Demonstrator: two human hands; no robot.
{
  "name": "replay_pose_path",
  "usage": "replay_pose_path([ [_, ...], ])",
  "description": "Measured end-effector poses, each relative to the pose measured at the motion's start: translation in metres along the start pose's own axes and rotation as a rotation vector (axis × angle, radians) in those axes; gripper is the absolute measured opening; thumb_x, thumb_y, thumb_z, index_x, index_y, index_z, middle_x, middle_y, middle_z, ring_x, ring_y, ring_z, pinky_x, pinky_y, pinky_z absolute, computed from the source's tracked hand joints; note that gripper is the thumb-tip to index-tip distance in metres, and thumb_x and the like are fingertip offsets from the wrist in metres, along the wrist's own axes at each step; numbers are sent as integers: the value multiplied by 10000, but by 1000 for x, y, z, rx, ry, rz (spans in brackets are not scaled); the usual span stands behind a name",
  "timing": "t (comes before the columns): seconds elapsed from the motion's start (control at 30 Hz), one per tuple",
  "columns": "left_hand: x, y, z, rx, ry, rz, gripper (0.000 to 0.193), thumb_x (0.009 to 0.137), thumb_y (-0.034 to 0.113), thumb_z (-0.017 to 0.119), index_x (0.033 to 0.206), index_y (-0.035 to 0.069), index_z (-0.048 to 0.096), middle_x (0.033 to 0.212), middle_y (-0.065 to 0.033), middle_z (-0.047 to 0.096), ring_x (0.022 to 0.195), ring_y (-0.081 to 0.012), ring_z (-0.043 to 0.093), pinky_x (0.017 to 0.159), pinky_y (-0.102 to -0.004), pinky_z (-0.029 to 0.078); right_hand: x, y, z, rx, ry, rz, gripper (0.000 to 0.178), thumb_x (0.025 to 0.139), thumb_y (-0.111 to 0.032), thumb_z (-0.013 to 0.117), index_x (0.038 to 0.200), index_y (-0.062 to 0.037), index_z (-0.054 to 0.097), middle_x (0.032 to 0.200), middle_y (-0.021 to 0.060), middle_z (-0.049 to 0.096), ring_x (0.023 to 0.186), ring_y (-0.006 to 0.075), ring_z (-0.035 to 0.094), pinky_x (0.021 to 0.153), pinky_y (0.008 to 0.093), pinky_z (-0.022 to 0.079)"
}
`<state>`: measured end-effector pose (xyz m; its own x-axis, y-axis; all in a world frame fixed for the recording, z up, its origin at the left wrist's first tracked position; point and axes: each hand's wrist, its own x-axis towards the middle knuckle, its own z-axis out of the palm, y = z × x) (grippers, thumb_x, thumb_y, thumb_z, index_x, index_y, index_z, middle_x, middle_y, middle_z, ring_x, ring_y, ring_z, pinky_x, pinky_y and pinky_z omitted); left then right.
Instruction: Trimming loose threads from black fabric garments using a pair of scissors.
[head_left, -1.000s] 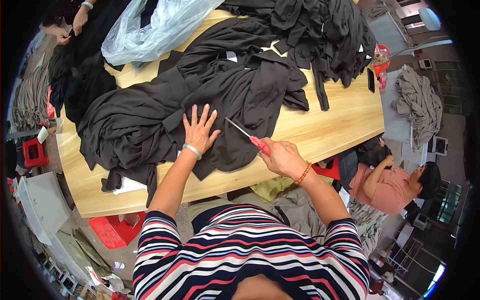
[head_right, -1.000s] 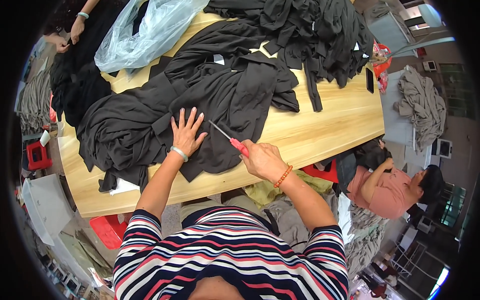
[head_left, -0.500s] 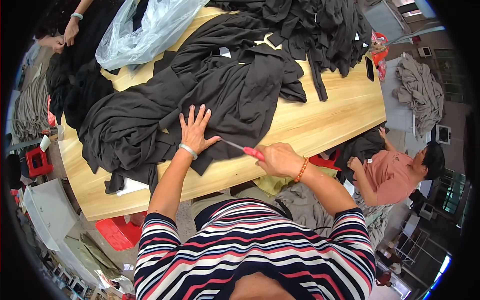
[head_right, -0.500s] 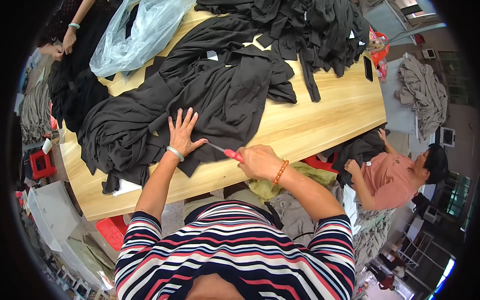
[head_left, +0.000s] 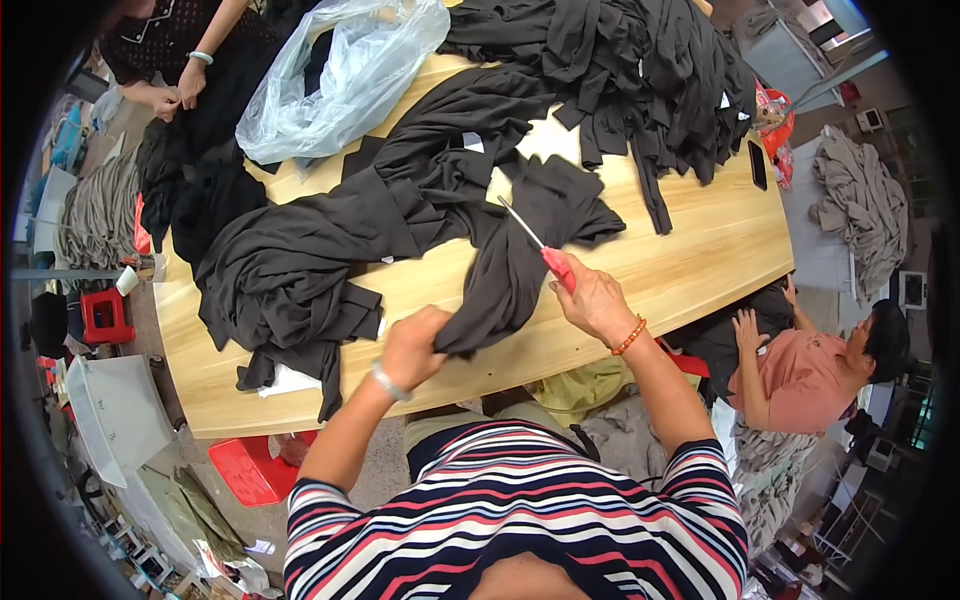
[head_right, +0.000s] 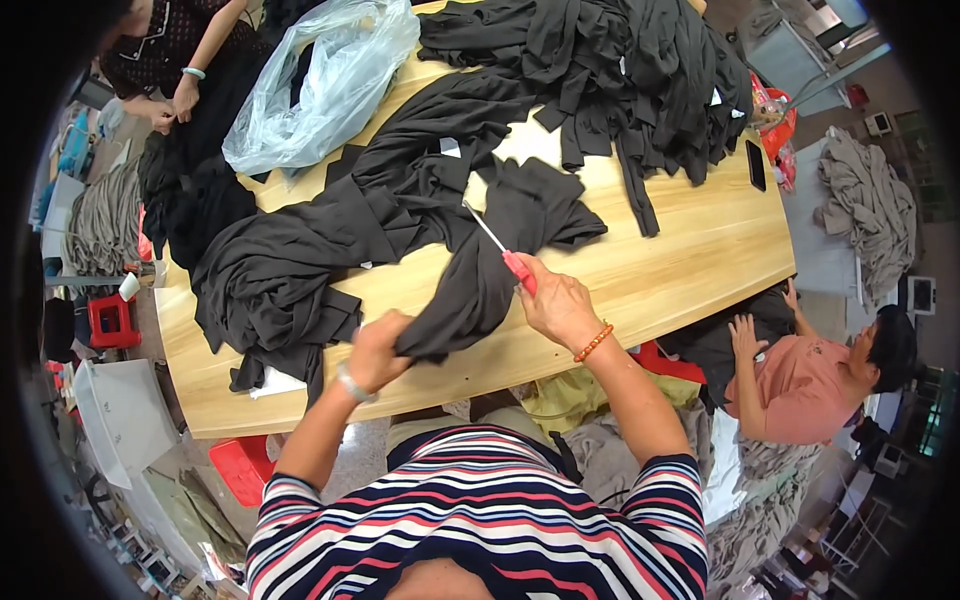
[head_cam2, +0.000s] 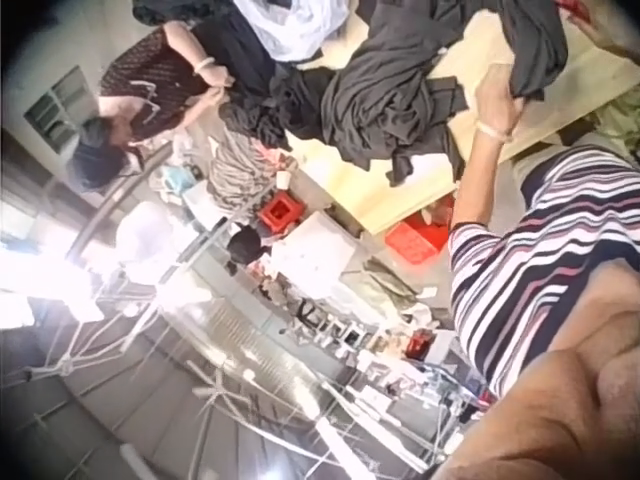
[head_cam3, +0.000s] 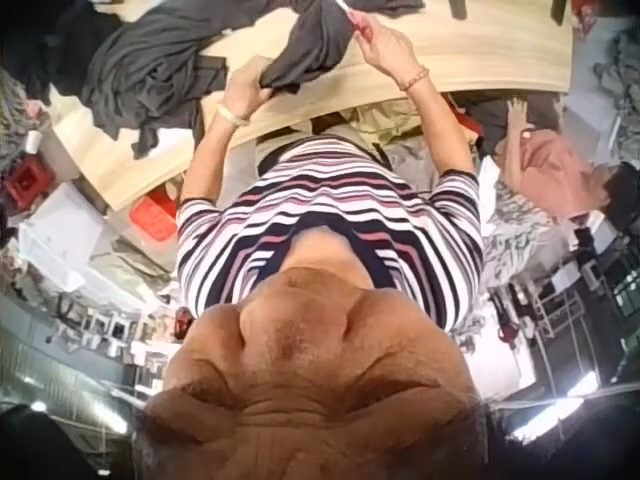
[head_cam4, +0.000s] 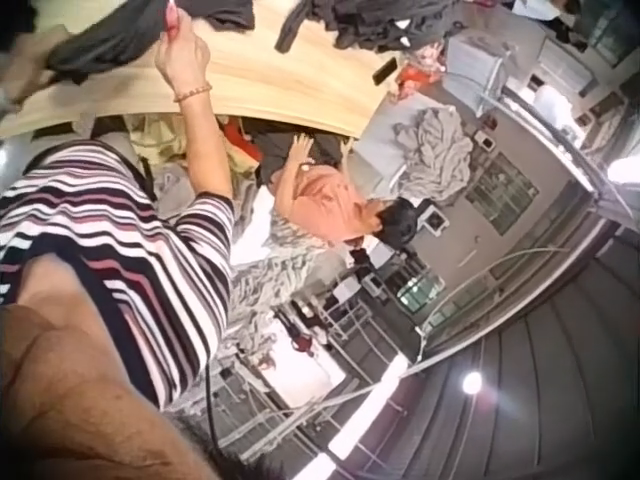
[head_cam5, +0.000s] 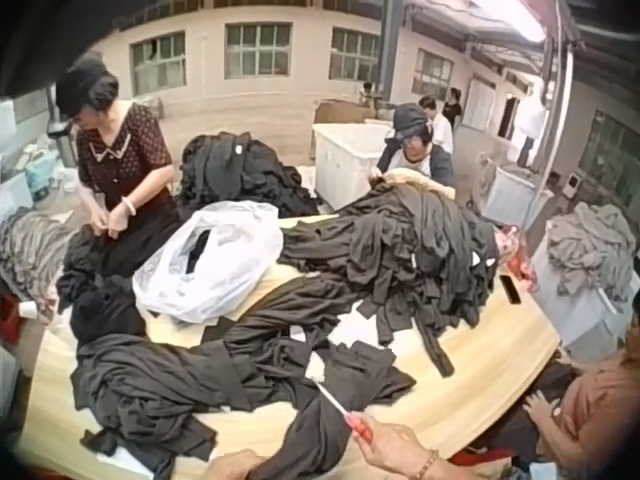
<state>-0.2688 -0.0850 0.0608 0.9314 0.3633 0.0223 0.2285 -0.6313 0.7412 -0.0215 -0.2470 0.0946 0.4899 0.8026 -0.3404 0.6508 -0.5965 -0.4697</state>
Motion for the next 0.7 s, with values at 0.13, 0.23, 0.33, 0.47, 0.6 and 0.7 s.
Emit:
replay_pose_path([
  [0.13,-3,24,-130,273,387,37,408,562,-115,625,934,54,648,844,-123,617,800,-309,631,704,-352,506,-4,8,0,-12,-2,3,459,905,-247,578,1342,-197,445,844,220,663,833,422,638,754,497,505],
  [0.23,-11,-19,-208,515,646,-54,395,643,-118,584,1004,34,632,879,-140,607,850,-318,617,772,-353,488,-1,11,9,22,-4,-33,444,897,-252,575,1321,-192,457,808,230,655,804,425,637,743,504,504],
  [0.33,-26,-98,-259,913,692,-185,509,651,-104,587,1132,62,592,912,-144,588,843,-324,603,752,-379,482,11,3,15,30,-38,-54,443,894,-242,578,1317,-178,461,782,221,652,769,426,632,723,505,502],
  [0.47,23,-127,-200,1039,382,-364,804,597,31,739,1342,111,445,1091,-138,556,1033,-339,526,811,-455,464,20,-2,14,26,-45,-9,448,893,-233,580,1320,-166,462,786,220,650,769,425,628,715,505,498],
  [0.6,101,-145,-117,336,210,-165,578,791,258,727,1274,15,523,1235,-205,550,1172,-381,495,1016,-426,388,19,-3,10,52,-13,46,453,883,-224,589,1316,-156,471,805,217,651,781,423,624,716,505,493],
  [0.7,184,-149,-65,552,263,-90,678,761,340,751,1325,70,488,1216,-173,567,1174,-343,504,998,-427,402,15,1,10,26,47,80,449,875,-219,601,1303,-147,488,810,209,656,782,420,627,718,499,494],
])
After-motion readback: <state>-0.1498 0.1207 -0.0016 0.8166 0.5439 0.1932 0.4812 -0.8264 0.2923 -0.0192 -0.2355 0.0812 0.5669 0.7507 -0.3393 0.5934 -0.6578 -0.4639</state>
